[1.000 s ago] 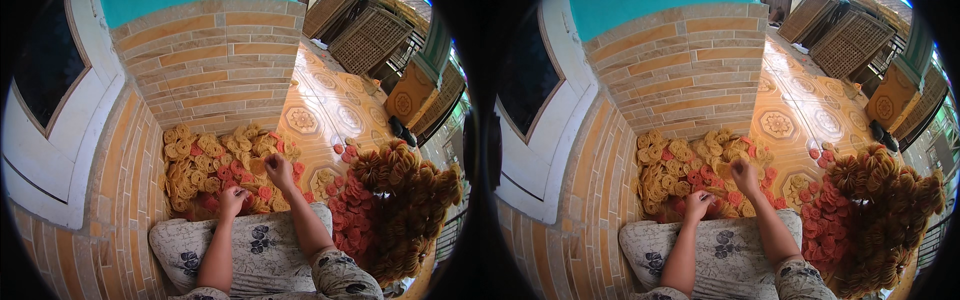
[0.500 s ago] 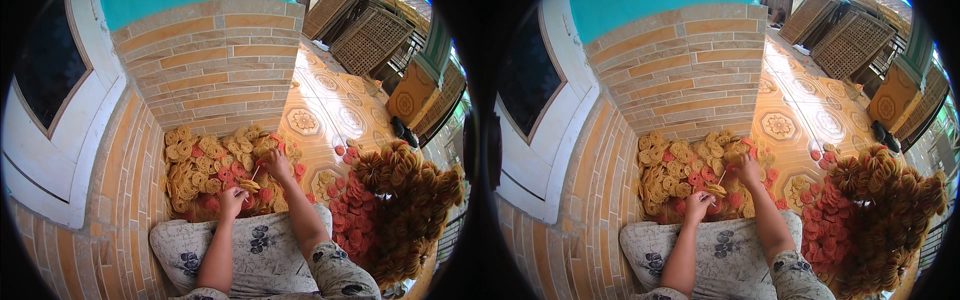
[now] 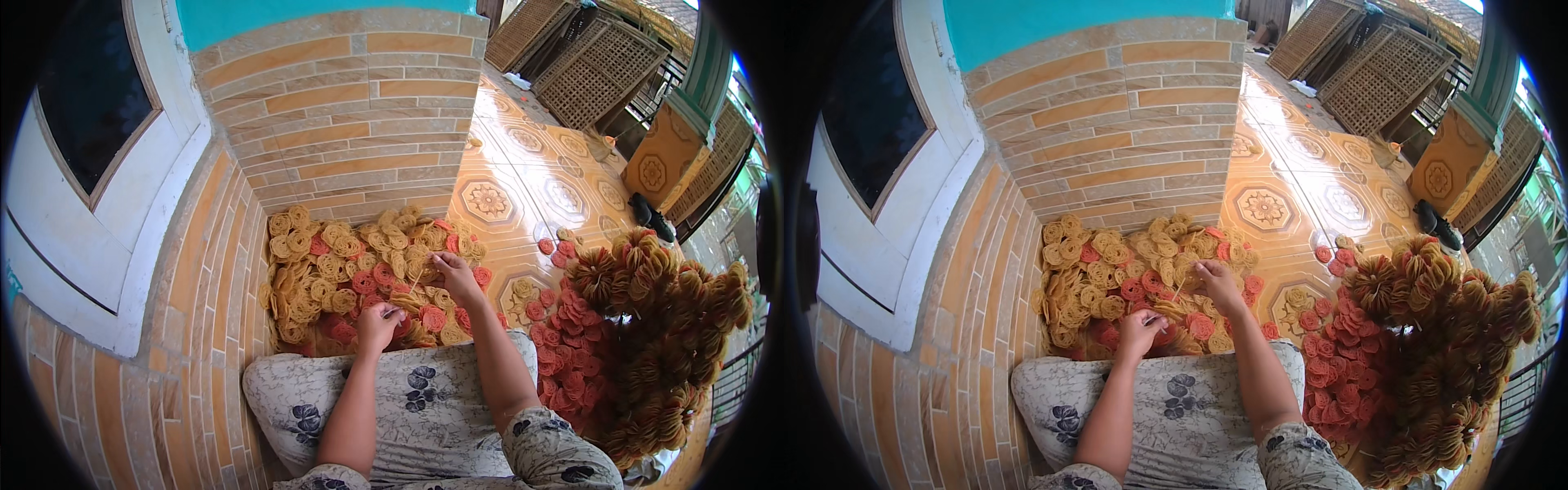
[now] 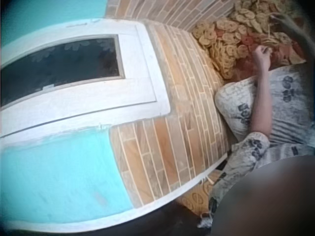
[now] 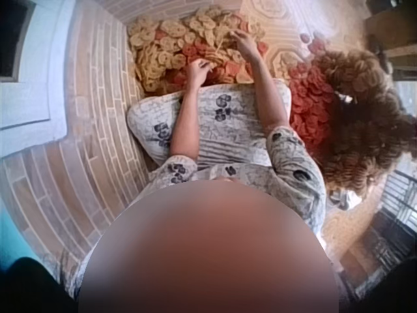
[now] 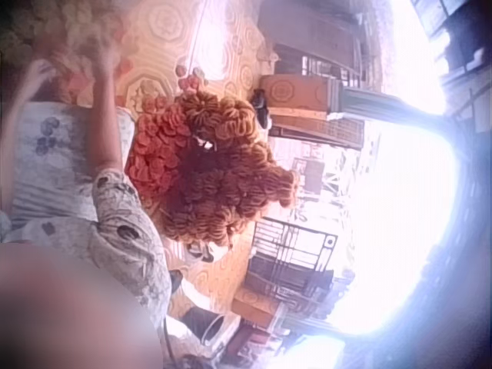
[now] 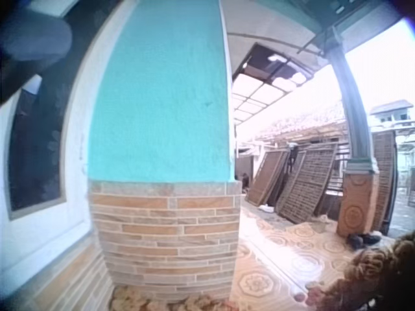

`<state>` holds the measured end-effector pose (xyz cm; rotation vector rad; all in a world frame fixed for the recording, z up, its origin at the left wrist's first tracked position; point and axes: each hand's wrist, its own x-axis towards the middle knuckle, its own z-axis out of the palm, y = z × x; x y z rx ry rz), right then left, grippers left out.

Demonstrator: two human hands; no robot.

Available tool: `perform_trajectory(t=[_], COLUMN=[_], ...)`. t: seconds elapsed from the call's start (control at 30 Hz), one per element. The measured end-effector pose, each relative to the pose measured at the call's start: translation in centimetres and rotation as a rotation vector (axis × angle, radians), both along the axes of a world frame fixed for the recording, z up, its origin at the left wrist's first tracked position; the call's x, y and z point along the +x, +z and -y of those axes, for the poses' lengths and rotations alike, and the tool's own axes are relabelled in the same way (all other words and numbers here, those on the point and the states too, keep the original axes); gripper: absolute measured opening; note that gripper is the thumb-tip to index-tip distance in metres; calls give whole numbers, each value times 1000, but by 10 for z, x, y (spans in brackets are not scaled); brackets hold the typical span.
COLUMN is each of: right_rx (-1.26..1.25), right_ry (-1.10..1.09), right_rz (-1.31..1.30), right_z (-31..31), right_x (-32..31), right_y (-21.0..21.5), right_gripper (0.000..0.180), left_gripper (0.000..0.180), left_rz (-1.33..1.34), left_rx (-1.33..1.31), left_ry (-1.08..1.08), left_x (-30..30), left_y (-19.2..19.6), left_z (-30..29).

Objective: The person sits on the floor and repeatedly picks up yellow and red coiled rosettes, threading them onto a thin stick or wire. The person then ties the rosettes together with a white string and places the finished bundle on the floor.

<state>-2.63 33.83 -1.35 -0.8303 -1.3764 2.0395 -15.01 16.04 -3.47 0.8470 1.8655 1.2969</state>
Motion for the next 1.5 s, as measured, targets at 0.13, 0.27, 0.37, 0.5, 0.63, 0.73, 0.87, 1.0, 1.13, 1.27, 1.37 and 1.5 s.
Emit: perform_trajectory(t=[0.13,0.27,0.37,0.5,0.63,0.73,0.87,1.0,1.13,1.27,1.37,1.5], right_rx=[103,358,298,789,1149,959,619,591,612,609,939,925], right_ry=[-64,139,177,-152,-68,-105,-86,-33,5,-6,152,150], right_rz=[11,-31,-47,377,1166,937,490,343,298,358,265,404], right_z=[15,20,12,-3,-2,-9,-15,-9,1,17,24,19], right_x=[-6,-1,-3,-24,-27,-22,-16,-11,-10,-7,-1,6], right_y=[13,26,18,-22,-57,-52,-31,-20,-5,23,39,32], right_gripper=[29,32,34,34,47,37,25,25,22,27,24,27], left_gripper=[13,12,12,12,17,17,17,16,16,16,15,9], left_rz=[26,81,82,23,41,45,37,-5,52,75,140,183], left_rx=[12,39,74,52,114,120,130,101,144,125,143,217], left_ry=[-11,9,37,69,78,78,88,91,106,115,157,232], left_x=[1,1,-1,-4,-4,-5,-6,-5,-3,-2,-1,-3], left_y=[3,0,-7,-14,-16,-17,-17,-15,-13,-11,-12,-15], left_z=[2,2,0,-1,0,0,-1,-1,1,1,0,-1])
